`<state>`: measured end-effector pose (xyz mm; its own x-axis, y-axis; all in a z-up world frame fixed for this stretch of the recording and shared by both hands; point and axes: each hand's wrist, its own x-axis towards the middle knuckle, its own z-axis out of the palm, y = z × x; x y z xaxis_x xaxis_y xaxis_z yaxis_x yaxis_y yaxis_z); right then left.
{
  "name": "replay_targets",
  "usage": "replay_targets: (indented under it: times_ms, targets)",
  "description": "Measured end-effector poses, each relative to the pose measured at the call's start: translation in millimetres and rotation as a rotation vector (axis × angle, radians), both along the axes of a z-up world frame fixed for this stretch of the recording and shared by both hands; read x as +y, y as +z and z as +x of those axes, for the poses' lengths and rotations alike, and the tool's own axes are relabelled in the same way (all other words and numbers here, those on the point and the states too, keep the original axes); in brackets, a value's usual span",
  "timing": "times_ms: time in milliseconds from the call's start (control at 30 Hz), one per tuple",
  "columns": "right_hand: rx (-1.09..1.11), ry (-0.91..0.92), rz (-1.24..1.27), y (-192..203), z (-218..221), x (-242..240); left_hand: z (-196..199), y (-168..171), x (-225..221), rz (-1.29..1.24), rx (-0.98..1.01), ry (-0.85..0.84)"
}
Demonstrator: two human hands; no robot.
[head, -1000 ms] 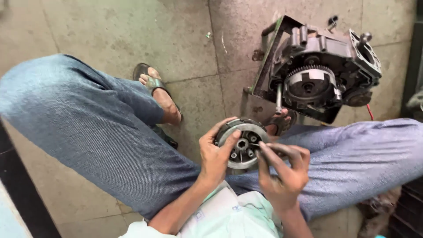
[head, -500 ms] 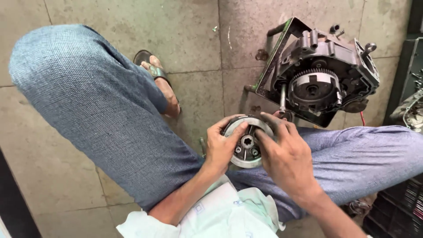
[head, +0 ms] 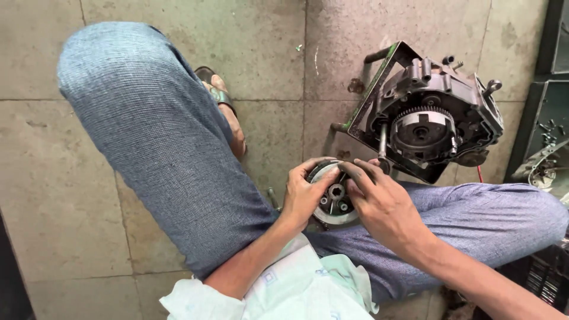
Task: Assembling the clutch plates and pressure plate for a motorcycle engine.
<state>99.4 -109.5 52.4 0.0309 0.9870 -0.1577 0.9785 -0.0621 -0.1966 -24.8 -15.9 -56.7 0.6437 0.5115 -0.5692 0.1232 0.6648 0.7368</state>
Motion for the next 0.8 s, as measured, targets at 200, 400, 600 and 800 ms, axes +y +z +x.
replay_targets:
  times_ms: [200,400,600,800]
  targets:
    - [0.048,-0.019,0.054,12.1,8.3,1.0,-1.0,-2.5,6.3,-0.248,-0.084,-0.096]
    - [0.261,-0.304,-0.122,34.1,19.1,0.8,-2.2,-3.1,-10.4,-0.357,-0.011,-0.133]
    - [0.407,-0.199,0.222,49.2,25.4,-24.6,0.6,12.4,-4.3,-0.390,0.000,-0.202]
    - [0.375,-0.039,-0.136,37.6,16.0,-31.6,2.9,19.0,-9.3,-0.075,0.175,-0.351]
